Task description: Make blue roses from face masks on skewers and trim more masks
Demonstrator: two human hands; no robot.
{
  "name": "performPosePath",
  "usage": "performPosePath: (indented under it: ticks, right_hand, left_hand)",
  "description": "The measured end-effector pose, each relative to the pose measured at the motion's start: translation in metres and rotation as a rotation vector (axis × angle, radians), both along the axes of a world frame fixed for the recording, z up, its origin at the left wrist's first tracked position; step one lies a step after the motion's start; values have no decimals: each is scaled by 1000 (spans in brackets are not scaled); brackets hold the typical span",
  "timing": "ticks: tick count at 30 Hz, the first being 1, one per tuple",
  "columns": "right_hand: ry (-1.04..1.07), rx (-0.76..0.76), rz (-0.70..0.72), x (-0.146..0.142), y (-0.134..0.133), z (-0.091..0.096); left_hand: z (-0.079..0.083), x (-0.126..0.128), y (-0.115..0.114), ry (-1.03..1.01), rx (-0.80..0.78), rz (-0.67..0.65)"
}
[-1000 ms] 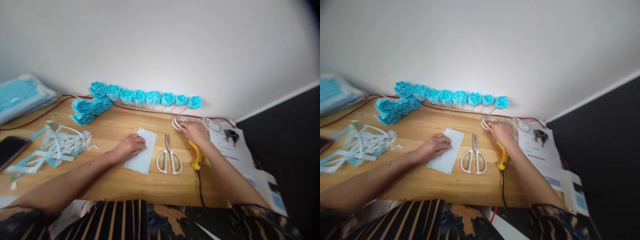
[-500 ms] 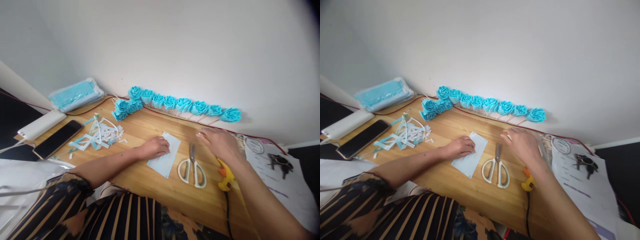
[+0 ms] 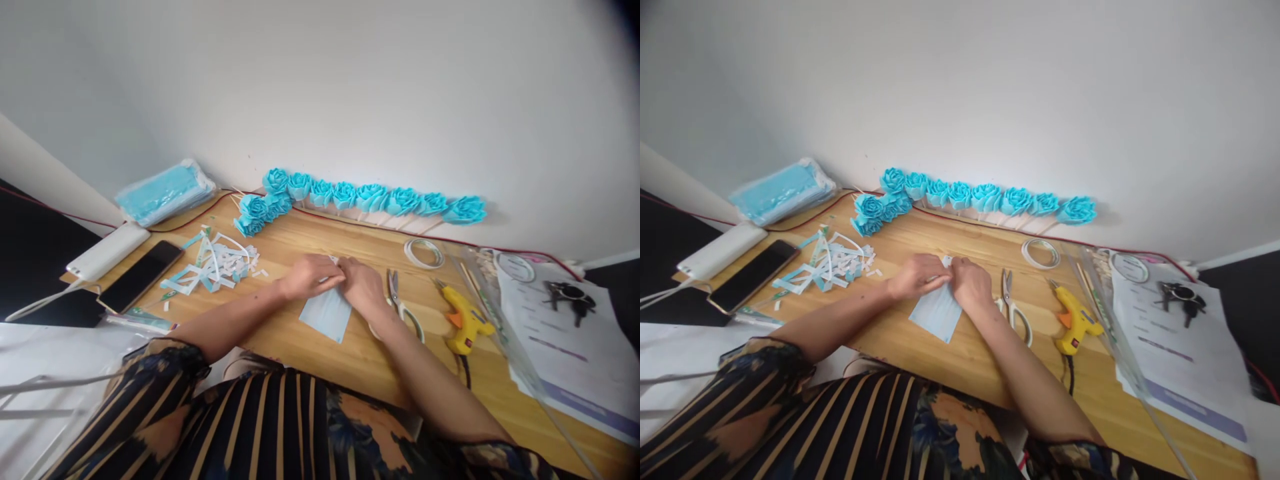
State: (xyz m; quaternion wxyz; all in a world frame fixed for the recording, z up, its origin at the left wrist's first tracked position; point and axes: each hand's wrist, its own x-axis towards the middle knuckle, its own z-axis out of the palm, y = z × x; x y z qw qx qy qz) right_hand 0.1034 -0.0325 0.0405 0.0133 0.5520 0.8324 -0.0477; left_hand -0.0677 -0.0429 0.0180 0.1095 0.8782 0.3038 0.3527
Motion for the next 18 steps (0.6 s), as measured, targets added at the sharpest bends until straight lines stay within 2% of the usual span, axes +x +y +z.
performPosePath:
  ticks: [3,5,7,9,11,13,18]
  right_hand:
    - [54,35,23,1,-9,-13]
    - [79,46,45,3,-10,-19]
    - [101,45,62,4,-9,-23]
    - [116,44,81,5,-8,-25]
    - [131,41,87,6,-7,-26]
    - [154,37,85,7,-7,-26]
    - [225,107,97,10,-8,-34]
  left_hand:
    - [41,-27,-1,-34,32,164]
    - [72,-55,4,-124,26,394]
    - [99,-85,16,-184,-40,592]
    - [116,-112,34,-176,-131,689]
    - [121,-135,55,-166,-270,760]
    - [117,-152,75,-152,-400,776]
    - [103,-175,104,-4,-642,629]
